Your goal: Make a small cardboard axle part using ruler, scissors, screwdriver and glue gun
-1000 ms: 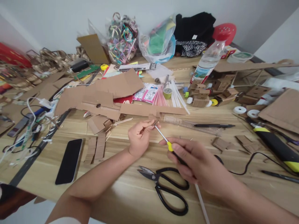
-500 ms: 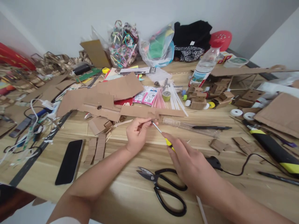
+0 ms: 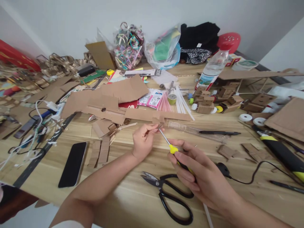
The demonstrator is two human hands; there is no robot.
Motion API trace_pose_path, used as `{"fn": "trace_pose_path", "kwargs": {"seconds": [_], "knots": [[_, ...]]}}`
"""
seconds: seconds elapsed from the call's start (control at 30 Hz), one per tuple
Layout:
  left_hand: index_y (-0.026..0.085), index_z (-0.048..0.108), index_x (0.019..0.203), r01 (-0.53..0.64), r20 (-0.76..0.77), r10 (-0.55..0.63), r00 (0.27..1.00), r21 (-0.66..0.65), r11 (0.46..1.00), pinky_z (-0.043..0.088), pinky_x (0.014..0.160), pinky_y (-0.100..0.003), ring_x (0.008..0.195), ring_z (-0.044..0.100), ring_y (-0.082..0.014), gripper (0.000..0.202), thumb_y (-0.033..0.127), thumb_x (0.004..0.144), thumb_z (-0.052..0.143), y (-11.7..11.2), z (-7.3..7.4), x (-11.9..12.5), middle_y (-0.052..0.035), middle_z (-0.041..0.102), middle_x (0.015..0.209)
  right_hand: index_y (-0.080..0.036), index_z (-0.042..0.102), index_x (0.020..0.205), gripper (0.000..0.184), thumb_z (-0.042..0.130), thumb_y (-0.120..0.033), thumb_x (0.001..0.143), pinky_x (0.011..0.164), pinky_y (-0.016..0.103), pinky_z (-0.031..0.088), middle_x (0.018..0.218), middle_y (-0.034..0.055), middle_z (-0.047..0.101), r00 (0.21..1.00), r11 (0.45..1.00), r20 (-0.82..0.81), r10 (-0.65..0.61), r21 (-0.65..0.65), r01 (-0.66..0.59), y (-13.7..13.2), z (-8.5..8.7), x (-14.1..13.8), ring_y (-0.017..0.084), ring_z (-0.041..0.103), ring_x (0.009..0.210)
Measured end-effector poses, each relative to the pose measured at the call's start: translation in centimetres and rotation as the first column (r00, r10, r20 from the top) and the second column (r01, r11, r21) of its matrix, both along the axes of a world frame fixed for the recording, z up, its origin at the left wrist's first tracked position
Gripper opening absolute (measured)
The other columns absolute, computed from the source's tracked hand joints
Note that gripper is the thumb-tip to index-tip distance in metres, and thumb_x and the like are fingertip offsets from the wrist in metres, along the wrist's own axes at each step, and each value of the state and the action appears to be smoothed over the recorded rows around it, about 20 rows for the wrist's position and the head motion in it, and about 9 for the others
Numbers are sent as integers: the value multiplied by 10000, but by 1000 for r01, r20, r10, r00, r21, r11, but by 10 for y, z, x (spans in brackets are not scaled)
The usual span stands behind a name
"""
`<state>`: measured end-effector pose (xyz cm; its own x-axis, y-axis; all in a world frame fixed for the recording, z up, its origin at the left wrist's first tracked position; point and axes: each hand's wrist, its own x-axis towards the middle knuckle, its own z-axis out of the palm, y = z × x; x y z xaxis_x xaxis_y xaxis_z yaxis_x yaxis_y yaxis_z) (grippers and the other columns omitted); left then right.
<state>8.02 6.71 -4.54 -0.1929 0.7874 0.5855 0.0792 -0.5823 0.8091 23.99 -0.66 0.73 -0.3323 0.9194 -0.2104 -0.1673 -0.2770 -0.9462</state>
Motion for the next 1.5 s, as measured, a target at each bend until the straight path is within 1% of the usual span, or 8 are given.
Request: {"fn": "trace_pose_path", "kwargs": {"seconds": [0.07, 0.13, 0.23, 0.3, 0.43, 0.63, 1.23, 1.5], "knots": [[183, 744, 859, 0, 5, 0, 1000, 9, 1000, 649, 661, -274, 687, 791, -181, 308, 475, 936, 681, -1, 1, 0, -51, 799, 763, -227, 608, 1210, 294, 524, -392, 982, 402, 216, 406, 797, 12, 614, 966, 953, 252, -56, 303, -24, 2, -9, 2, 100, 449, 473], [187, 746, 865, -2, -9, 2, 1000, 43, 999, 645, 654, -263, 672, 786, -169, 269, 428, 956, 668, -5, 2, 1, -46, 802, 766, -185, 620, 1254, 324, 431, -232, 995, 527, 279, 536, 889, 86, 668, 814, 761, 531, -237, 622, -184, 5, -20, 5, 176, 622, 636], [202, 763, 880, 35, -130, -17, 991, 139, 990, 637, 650, -239, 699, 787, -156, 206, 332, 983, 640, -12, 7, 3, -49, 812, 798, -153, 578, 1322, 419, 382, -85, 959, 598, 310, 588, 924, 116, 692, 585, 508, 651, -483, 753, -419, 10, -26, 9, 220, 688, 720], [219, 773, 912, 80, -207, -34, 978, 218, 973, 639, 670, -226, 740, 793, -149, 175, 263, 990, 623, -16, 9, 6, -46, 819, 830, -175, 556, 1306, 393, 375, -85, 968, 631, 318, 601, 917, 102, 699, 572, 472, 630, -525, 775, -420, 11, -20, 9, 228, 710, 750], [231, 767, 1000, 100, -236, -33, 971, 279, 955, 649, 761, -231, 840, 803, -152, 159, 174, 980, 620, -19, 11, 7, -41, 828, 899, -209, 512, 1200, 213, 419, -226, 1009, 622, 314, 569, 894, 82, 711, 715, 642, 576, -396, 730, -233, 7, -2, 6, 215, 708, 726], [224, 748, 1019, 103, -310, -5, 951, 302, 948, 651, 763, -241, 856, 805, -160, 149, 176, 980, 614, -19, 9, 2, -58, 828, 942, -234, 458, 1059, 287, 469, -516, 1005, 430, 249, 395, 672, -60, 577, 975, 964, 222, 21, 255, -79, 6, 6, 1, 89, 423, 411], [224, 752, 884, 112, -12, -112, 994, 32, 993, 662, 712, -265, 799, 811, -186, 211, 383, 976, 647, -21, 13, 13, -55, 830, 864, -224, 541, 797, 403, 621, -608, 888, 496, 276, 318, 556, -49, 523, 992, 997, -113, 56, -39, -61, 2, 12, -11, 111, 401, 486], [228, 770, 903, 130, -145, -118, 982, 73, 989, 654, 674, -235, 775, 809, -173, 236, 373, 999, 610, -28, 9, 14, -64, 830, 860, -219, 538, 830, 371, 664, -565, 873, 450, 261, 244, 651, -41, 546, 988, 999, -152, 20, -37, -26, 8, 12, -8, 91, 355, 484]]}}
